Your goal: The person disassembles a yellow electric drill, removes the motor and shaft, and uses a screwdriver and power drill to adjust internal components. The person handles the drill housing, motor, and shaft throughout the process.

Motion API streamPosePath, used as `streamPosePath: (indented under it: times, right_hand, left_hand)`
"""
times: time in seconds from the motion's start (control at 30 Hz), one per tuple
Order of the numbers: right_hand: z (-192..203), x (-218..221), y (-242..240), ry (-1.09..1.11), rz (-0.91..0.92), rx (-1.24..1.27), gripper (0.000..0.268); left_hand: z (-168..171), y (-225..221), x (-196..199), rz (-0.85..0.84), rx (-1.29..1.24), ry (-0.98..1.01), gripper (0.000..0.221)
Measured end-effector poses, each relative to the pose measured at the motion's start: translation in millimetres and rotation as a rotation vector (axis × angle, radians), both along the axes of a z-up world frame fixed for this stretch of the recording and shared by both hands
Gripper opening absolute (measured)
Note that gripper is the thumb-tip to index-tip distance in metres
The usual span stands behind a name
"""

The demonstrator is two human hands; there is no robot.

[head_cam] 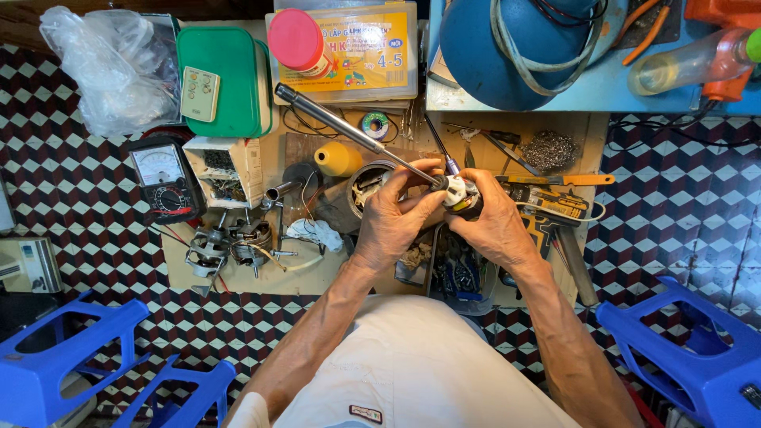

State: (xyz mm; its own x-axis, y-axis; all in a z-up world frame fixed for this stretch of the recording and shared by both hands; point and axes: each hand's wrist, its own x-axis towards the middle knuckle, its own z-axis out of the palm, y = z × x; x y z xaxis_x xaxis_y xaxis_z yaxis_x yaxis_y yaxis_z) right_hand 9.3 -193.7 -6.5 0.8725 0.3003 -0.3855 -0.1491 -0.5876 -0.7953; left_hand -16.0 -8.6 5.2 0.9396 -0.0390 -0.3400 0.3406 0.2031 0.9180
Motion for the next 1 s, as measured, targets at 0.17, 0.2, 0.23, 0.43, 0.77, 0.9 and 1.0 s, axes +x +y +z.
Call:
streamPosePath:
  times: [0.17, 0.2, 0.23, 0.43, 0.77, 0.9, 1.0]
  right_hand:
    - [2.3, 0.3, 2.9, -0.047, 0.007, -0.021, 0.062]
    - [2.9, 0.8, 3.0, -0.035, 0.004, -0.024, 0.063]
    - [3.7, 1.0, 3.1, -0.023, 0.001, -0.026, 0.063]
    - [12.4, 5.1, 2.4, -0.024, 0.039, -0.052, 0.065]
    - [27.8, 9.7, -0.5, 0.060, 0.067, -0.104, 0.067]
    - [31.3, 8.4, -0.1, 0.166, 0.041, -0.088, 0.067]
    - [30.5, 6.0, -0.6, 0.201, 0.007, -0.051, 0.065]
  left_hand:
    - [-15.1, -1.4, -1.1, 0.053, 0.026, -0.020, 0.044]
    - [-18.2, -0.5, -1.2, 0.048, 0.035, -0.016, 0.044]
    - [-21.0, 0.7, -1.2, 0.043, 0.013, -0.033, 0.044]
    - [-33.2, 8.5, 1.4, 0.028, -0.163, 0.028, 0.044]
    - [-40.8, 22.4, 8.9, 0.035, -0.437, 0.211, 0.038]
    - [-50.0, 19.1, 10.8, 0.061, -0.433, 0.290, 0.033]
    - [-55.9, 16.5, 9.1, 0.059, -0.525, 0.316, 0.031]
